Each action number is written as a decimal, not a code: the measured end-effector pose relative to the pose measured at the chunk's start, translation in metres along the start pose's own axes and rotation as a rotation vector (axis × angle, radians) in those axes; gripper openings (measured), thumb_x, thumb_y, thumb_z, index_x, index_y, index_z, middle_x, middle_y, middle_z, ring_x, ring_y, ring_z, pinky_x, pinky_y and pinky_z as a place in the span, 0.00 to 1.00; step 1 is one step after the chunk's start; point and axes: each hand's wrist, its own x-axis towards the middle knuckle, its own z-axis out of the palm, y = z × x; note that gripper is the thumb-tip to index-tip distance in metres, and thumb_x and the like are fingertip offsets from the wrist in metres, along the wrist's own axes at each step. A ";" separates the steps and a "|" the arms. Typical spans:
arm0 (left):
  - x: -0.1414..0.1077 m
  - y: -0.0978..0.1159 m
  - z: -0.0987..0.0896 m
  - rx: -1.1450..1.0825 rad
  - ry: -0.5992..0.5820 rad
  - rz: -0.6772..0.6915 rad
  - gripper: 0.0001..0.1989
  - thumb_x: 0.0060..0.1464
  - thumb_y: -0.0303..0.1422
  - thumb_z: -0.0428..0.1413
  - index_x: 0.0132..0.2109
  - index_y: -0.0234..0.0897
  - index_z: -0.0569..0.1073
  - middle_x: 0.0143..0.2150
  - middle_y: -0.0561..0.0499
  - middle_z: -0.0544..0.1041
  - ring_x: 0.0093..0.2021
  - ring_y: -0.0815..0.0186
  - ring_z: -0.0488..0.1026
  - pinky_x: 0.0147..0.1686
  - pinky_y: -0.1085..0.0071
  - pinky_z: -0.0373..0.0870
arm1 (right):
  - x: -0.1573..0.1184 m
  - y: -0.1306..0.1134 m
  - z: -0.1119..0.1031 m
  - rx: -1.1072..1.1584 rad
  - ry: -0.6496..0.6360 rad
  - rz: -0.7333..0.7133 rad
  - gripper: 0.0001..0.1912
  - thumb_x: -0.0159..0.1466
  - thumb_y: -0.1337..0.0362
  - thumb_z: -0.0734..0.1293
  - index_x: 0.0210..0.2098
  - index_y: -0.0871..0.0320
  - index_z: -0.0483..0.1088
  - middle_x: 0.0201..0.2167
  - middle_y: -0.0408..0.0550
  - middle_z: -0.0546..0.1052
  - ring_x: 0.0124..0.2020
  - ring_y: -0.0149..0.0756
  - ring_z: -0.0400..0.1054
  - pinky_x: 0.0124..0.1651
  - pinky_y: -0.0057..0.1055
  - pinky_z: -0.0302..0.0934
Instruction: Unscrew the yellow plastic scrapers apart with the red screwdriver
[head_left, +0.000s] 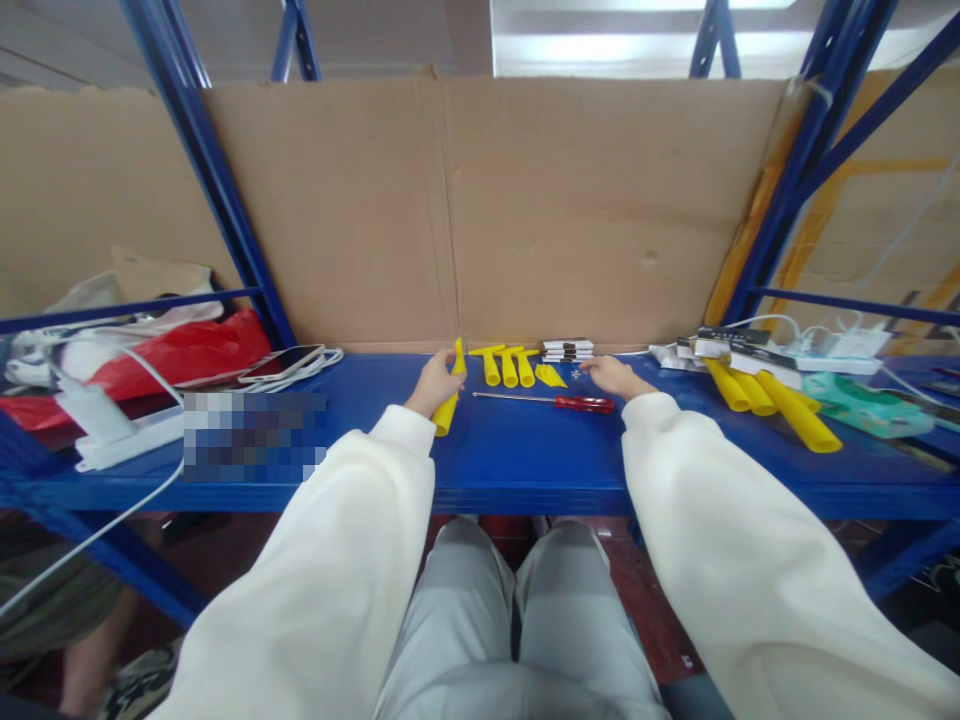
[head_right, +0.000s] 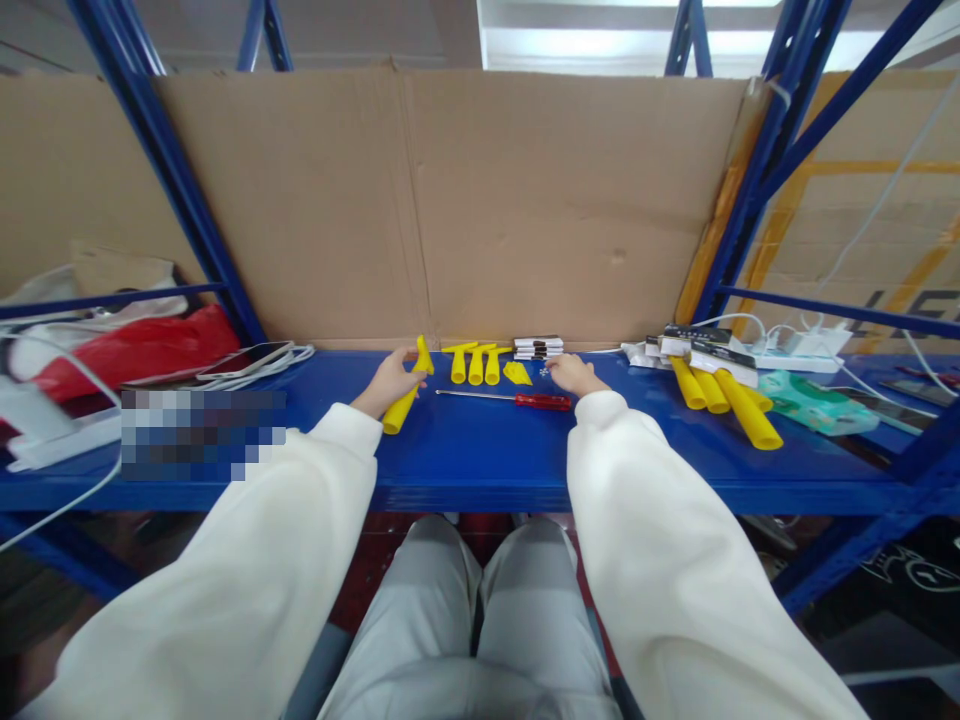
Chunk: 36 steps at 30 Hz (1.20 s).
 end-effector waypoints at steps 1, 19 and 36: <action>0.000 -0.001 0.000 -0.002 -0.007 -0.002 0.27 0.53 0.18 0.58 0.60 0.35 0.72 0.63 0.39 0.73 0.27 0.74 0.78 0.18 0.81 0.66 | -0.002 -0.003 -0.004 -0.001 0.015 0.031 0.15 0.64 0.64 0.62 0.40 0.50 0.82 0.47 0.50 0.83 0.56 0.50 0.72 0.58 0.46 0.65; 0.000 -0.002 -0.001 0.003 -0.020 -0.035 0.29 0.51 0.18 0.61 0.60 0.37 0.73 0.62 0.39 0.74 0.24 0.73 0.76 0.18 0.79 0.66 | -0.032 -0.037 -0.008 0.147 -0.255 -0.285 0.09 0.55 0.57 0.75 0.29 0.55 0.78 0.30 0.45 0.81 0.35 0.39 0.75 0.41 0.31 0.67; -0.010 0.007 -0.002 0.051 -0.156 -0.059 0.25 0.58 0.18 0.55 0.61 0.33 0.65 0.48 0.41 0.78 0.24 0.75 0.71 0.18 0.82 0.63 | -0.036 -0.049 -0.001 0.198 -0.012 -0.294 0.05 0.60 0.64 0.68 0.29 0.56 0.68 0.31 0.47 0.78 0.34 0.37 0.71 0.41 0.31 0.62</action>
